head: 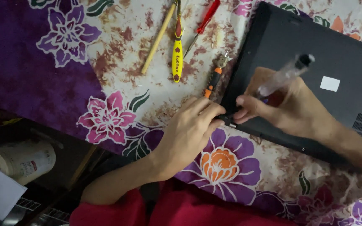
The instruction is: Using a small screwdriver to pry open the bottom cover of a laptop by releasing the plastic clips along the edge.
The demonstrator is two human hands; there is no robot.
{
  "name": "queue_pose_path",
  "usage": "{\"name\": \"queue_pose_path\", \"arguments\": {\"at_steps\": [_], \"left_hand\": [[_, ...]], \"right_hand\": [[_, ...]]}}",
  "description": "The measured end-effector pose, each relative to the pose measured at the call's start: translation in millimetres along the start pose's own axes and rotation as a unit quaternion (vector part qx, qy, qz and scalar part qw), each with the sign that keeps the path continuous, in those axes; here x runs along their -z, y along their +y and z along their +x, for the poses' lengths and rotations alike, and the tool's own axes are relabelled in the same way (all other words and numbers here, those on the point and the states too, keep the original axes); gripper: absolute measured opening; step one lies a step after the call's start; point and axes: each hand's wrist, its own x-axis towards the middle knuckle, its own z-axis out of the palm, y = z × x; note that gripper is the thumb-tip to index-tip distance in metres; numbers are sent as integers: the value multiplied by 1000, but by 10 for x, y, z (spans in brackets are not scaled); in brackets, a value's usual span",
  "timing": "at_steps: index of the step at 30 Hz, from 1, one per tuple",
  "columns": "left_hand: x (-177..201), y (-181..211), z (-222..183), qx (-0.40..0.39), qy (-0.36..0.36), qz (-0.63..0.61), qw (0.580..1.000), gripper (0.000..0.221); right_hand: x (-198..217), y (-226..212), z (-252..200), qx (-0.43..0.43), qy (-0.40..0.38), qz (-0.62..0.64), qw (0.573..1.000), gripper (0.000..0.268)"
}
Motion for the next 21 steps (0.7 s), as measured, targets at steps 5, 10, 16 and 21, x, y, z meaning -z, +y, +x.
{"name": "queue_pose_path", "arguments": {"at_steps": [5,10,16,21], "left_hand": [[7,2,4,6,-7,-6,1000,20],[52,27,-13,6,-14,20,1000,30],[23,35,-28,-21,-24,59,998,25],[97,-5,-51,39,31,100,994,35]], "right_hand": [[55,31,23,-69,2,79,994,15],[135,26,-52,-96,79,109,986,15],[175,122,-207,55,5,-31,998,15],[151,-146,-241,171,59,-169,969,14]]}}
